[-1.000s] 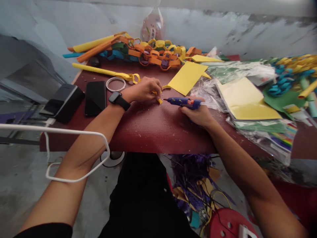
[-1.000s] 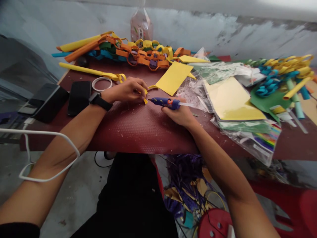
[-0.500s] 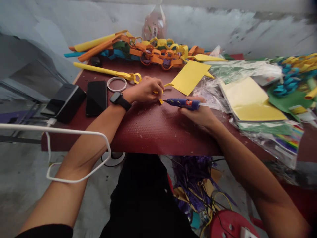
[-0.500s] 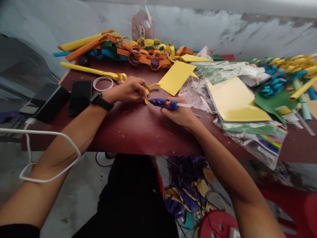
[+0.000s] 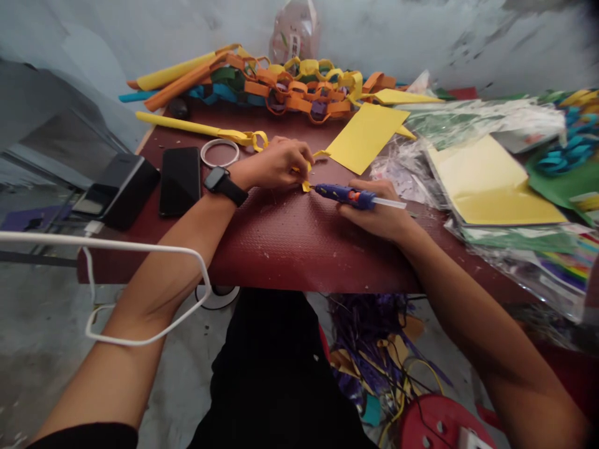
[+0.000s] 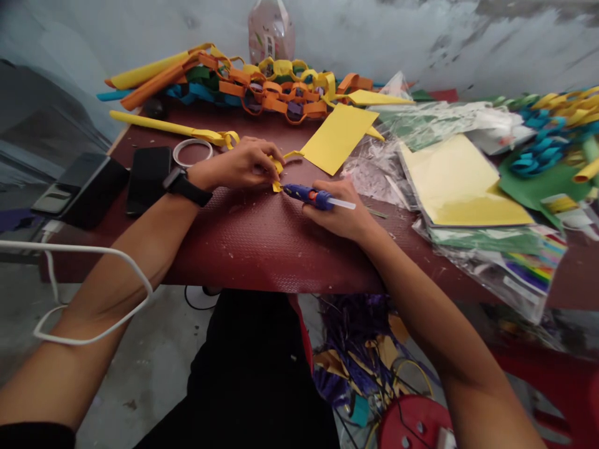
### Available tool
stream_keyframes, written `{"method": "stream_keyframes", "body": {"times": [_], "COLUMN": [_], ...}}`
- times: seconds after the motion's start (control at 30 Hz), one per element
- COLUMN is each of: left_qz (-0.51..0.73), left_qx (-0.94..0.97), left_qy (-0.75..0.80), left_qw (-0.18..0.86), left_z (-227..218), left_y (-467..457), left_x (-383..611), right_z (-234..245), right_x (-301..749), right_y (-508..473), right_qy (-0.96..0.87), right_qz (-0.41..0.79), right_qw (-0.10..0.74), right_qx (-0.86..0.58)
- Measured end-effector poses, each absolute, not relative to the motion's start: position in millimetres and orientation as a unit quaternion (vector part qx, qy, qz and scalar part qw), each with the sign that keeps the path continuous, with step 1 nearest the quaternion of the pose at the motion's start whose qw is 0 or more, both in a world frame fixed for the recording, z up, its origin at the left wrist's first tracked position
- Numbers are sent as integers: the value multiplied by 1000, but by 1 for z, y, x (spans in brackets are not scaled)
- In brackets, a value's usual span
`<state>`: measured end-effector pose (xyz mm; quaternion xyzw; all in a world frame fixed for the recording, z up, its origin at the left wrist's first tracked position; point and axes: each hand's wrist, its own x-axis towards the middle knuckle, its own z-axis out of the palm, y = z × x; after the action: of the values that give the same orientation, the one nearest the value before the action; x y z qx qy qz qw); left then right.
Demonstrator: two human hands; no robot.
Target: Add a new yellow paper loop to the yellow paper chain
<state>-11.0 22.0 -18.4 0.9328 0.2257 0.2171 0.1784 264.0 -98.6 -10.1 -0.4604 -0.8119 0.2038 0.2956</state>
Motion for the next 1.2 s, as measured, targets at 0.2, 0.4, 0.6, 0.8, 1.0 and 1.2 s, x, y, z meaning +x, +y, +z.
{"method": "stream_keyframes", "body": {"times": [0.2, 0.4, 0.6, 0.8, 1.0, 1.2], "left_qz": [214, 223, 225, 220, 216, 233], "left_qx": [933, 930, 928, 932, 933, 932], "left_qy": [230, 232, 236, 229, 228, 219], "left_qw": [176, 178, 181, 175, 174, 170], "left_z": [-19, -23, -23, -23, -22, -21], "left_y": [22, 24, 25, 26, 25, 24], "left_x": [-11, -12, -11, -11, -10, -9], "right_z": [-3, 4, 3, -3, -8, -11], "right_x": [268, 273, 266, 261, 262, 263], "right_y": [-99, -104, -105, -105, -103, -100], "right_qy": [-849, -822, -803, -786, -774, -770], "right_qz": [183, 180, 198, 211, 214, 221], "right_qw": [260, 294, 303, 299, 300, 309], "right_qx": [-422, -453, -474, -498, -514, -513]}}
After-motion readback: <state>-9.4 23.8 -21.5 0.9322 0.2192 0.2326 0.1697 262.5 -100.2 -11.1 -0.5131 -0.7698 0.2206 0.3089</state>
